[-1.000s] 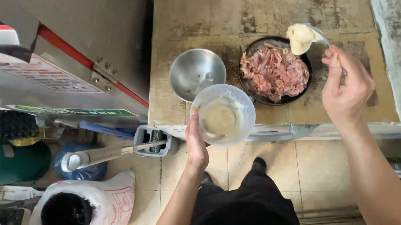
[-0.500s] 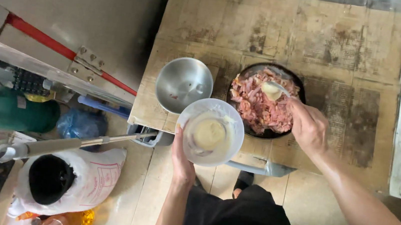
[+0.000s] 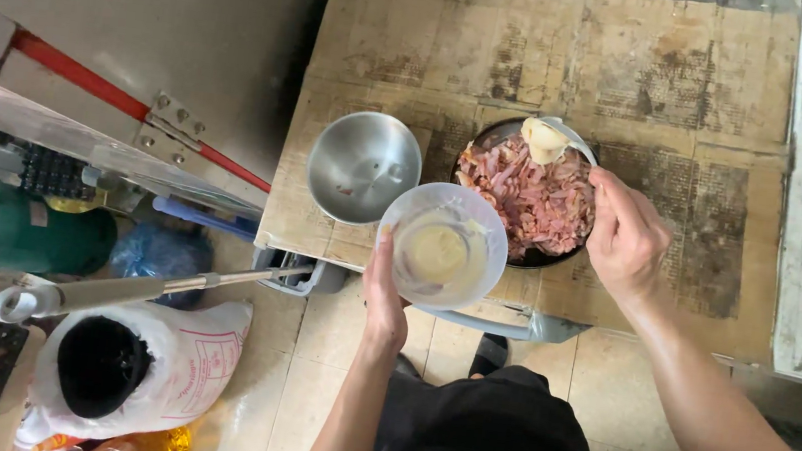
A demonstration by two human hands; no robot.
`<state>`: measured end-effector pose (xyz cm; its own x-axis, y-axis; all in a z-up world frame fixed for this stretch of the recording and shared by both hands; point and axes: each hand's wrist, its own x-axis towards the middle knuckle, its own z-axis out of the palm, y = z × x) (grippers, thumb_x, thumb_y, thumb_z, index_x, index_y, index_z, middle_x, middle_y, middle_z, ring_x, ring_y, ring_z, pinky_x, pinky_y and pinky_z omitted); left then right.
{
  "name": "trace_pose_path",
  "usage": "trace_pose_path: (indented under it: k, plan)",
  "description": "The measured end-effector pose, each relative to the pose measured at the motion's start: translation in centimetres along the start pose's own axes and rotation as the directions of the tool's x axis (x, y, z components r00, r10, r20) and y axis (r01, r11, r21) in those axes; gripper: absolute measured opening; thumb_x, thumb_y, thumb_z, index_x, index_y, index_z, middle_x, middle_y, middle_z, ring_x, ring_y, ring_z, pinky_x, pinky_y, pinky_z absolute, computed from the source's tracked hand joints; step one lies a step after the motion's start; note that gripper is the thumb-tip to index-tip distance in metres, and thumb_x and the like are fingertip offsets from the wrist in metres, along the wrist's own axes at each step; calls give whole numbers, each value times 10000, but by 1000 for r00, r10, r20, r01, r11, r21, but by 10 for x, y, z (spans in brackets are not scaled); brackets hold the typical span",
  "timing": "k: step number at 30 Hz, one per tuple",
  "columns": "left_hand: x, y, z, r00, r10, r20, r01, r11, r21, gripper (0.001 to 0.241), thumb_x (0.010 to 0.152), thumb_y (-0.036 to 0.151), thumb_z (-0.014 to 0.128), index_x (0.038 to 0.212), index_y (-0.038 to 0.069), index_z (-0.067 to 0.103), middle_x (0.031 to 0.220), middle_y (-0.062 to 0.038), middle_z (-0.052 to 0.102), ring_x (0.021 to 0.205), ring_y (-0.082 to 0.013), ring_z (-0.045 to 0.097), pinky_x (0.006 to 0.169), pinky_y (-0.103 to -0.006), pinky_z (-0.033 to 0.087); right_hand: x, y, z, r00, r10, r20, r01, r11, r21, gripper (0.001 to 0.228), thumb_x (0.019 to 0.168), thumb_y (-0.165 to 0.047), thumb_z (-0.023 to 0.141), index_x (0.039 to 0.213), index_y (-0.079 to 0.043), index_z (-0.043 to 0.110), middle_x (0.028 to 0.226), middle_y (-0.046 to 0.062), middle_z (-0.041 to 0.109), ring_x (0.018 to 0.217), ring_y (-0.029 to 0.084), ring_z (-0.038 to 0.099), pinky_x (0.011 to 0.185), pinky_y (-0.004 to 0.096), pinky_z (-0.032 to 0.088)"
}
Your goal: Chopping cooked meat on a wooden cutting board and transferring it to a pan for cooking on a stove.
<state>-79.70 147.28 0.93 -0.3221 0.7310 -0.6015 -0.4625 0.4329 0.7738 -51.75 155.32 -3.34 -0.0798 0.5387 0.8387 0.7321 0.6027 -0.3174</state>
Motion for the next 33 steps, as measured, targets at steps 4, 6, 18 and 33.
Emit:
trace_pose_path:
  k: [4,6,18,33]
  plan:
    - [4,2,-6,999,-21,34,19,999,50,645,946,574,569,1479,212,576,1542,-82,543,1332,-399,581,814,-609,601,1,-15,1,1000,13,-15,-14,1000,-24,156,1019,51,680,1126,31,792,995,182,775,860,327,737,795,401,591]
    - [20,-8,-9,999,-22,49,19,997,69,642,945,567,574,1488,226,567,1552,-73,532,1341,-392,575,802,-599,605,-1,-17,4,1000,27,-7,-27,999,-33,139,1022,45,681,1110,34,788,982,184,772,850,333,736,783,403,592]
    - [63,-22,23,985,49,167,-70,990,123,654,957,619,580,1483,230,558,1511,-116,532,1326,-440,552,785,-637,604,5,-40,7,972,207,111,-204,978,-40,188,1014,49,625,1155,46,749,1014,235,745,939,406,720,781,465,586]
    - [6,32,25,984,166,67,-178,932,316,634,956,588,504,1453,205,596,1439,-129,623,1426,-332,488,1220,-494,335,21,-31,-7,980,193,38,-192,981,-19,198,1045,52,617,1180,38,760,1042,182,764,928,338,745,824,427,585]
